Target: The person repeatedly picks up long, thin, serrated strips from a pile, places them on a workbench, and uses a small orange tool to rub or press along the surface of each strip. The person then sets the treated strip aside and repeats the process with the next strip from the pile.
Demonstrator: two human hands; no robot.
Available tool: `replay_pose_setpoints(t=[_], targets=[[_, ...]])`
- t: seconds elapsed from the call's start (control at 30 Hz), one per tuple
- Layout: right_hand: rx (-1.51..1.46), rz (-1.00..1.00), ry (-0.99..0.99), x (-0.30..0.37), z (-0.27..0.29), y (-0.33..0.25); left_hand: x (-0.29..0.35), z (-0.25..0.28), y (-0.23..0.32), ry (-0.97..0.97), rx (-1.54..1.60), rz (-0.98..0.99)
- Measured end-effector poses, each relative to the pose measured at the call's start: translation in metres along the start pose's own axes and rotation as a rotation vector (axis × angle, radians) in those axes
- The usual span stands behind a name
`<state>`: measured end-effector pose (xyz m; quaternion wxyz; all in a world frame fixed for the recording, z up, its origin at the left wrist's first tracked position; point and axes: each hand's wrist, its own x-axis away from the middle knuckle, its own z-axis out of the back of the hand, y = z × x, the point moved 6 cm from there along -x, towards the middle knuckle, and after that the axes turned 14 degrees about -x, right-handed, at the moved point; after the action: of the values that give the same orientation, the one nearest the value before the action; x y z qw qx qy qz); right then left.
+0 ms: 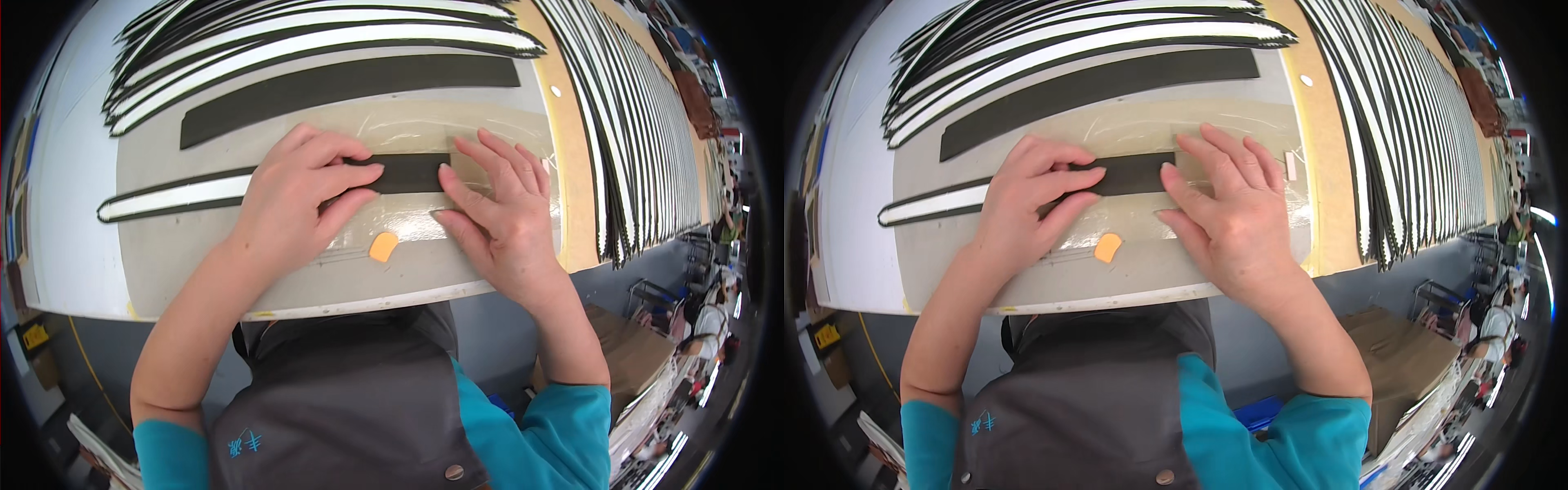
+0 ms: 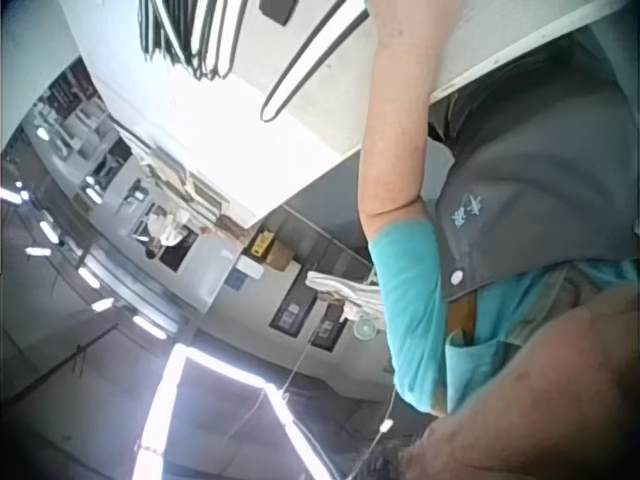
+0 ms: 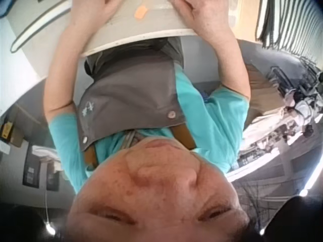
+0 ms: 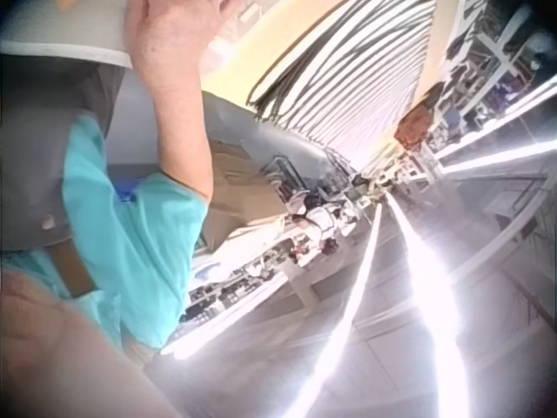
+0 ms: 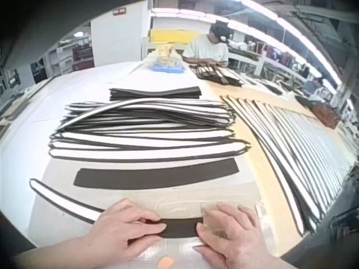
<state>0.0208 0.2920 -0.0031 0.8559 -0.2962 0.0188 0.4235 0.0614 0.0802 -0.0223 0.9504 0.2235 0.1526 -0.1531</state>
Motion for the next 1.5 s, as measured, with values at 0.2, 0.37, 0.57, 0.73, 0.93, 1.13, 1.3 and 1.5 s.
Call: replay_pose_setpoints(t=[0.2, 0.37, 0.57, 0.73, 0.93, 1.13, 1.3, 1.5], targets=[[-0.044, -0.032, 0.042, 0.004, 0.000, 0.003, -0.005, 0.002, 0.003, -0.029, 0.005, 0.029], [-0.101, -0.033, 0.086, 0.007, -0.003, 0.008, -0.006, 0.003, 0.003, -0.052, -0.044, 0.042], [-0.161, -0.034, 0.133, 0.012, -0.005, 0.015, -0.004, 0.003, 0.004, -0.084, -0.078, 0.026], [-0.175, -0.057, 0.156, 0.013, -0.004, 0.016, -0.004, 0.003, 0.005, -0.091, -0.105, 0.027], [-0.157, -0.059, 0.150, 0.013, -0.002, 0.016, -0.006, 0.003, 0.010, -0.070, -0.132, -0.019], [-0.418, -0.144, 0.163, 0.020, 0.013, 0.038, -0.003, 0.002, 0.009, -0.034, -0.099, -0.027], [-0.373, -0.095, 0.095, 0.015, 0.005, 0.012, -0.004, 0.002, 0.010, 0.008, -0.076, -0.029], [-0.006, -0.045, -0.044, 0.008, -0.007, -0.009, 0.001, 0.005, 0.005, 0.000, -0.028, -0.041]])
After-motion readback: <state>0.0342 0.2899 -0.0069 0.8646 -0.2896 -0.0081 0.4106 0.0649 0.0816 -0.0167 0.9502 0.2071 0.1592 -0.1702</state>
